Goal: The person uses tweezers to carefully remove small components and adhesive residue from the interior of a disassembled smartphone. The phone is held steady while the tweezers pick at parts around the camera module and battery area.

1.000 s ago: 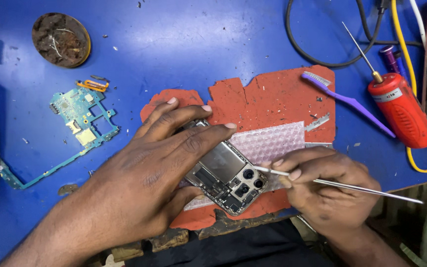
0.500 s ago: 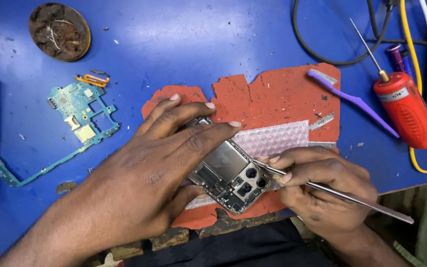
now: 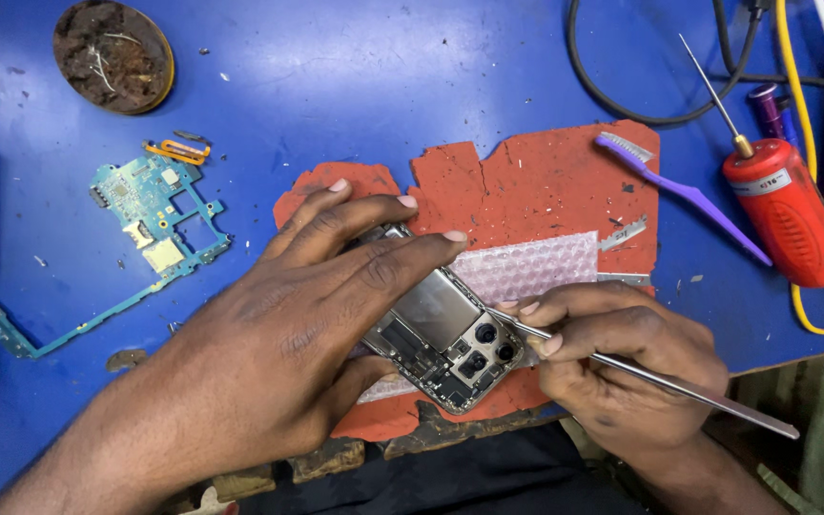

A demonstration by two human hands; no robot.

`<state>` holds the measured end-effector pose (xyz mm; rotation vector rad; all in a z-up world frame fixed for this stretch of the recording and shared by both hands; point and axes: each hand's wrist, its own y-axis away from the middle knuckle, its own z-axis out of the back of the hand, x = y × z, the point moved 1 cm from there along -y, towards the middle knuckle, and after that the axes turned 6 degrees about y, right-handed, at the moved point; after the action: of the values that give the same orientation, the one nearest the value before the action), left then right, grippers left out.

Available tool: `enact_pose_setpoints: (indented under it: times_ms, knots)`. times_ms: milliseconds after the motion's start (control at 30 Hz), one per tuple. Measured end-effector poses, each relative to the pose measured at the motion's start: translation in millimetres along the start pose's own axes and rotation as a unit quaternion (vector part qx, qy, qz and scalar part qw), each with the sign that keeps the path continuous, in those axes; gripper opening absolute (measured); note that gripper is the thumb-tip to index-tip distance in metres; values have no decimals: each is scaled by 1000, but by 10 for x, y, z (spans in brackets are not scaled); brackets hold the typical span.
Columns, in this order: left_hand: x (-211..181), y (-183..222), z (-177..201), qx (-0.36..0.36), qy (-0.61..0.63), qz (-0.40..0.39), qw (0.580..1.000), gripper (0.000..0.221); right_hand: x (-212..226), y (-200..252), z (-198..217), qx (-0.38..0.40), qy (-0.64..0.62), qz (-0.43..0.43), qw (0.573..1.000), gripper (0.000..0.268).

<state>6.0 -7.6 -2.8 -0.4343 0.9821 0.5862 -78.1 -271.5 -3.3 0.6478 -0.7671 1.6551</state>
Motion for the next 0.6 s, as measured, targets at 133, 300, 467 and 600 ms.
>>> enact_pose_setpoints:
  times_ms: [133, 300, 467, 600]
  knots:
    - [-1, 3, -4, -2, -1, -3, 1000, 90, -3, -1, -3, -3, 2, 1, 1000, 18]
    - [2, 0, -5, -7, 8, -3, 1000, 90, -13, 1, -1, -5, -6, 1, 1000, 18]
    - [1, -4, -10, -9, 17, -2, 1000, 90, -36, 31, 5, -4, -43, -20, 999, 19]
    - [4, -6, -8, -5, 17, 1, 1000, 93, -70, 74, 29, 0, -74, -51, 996, 19]
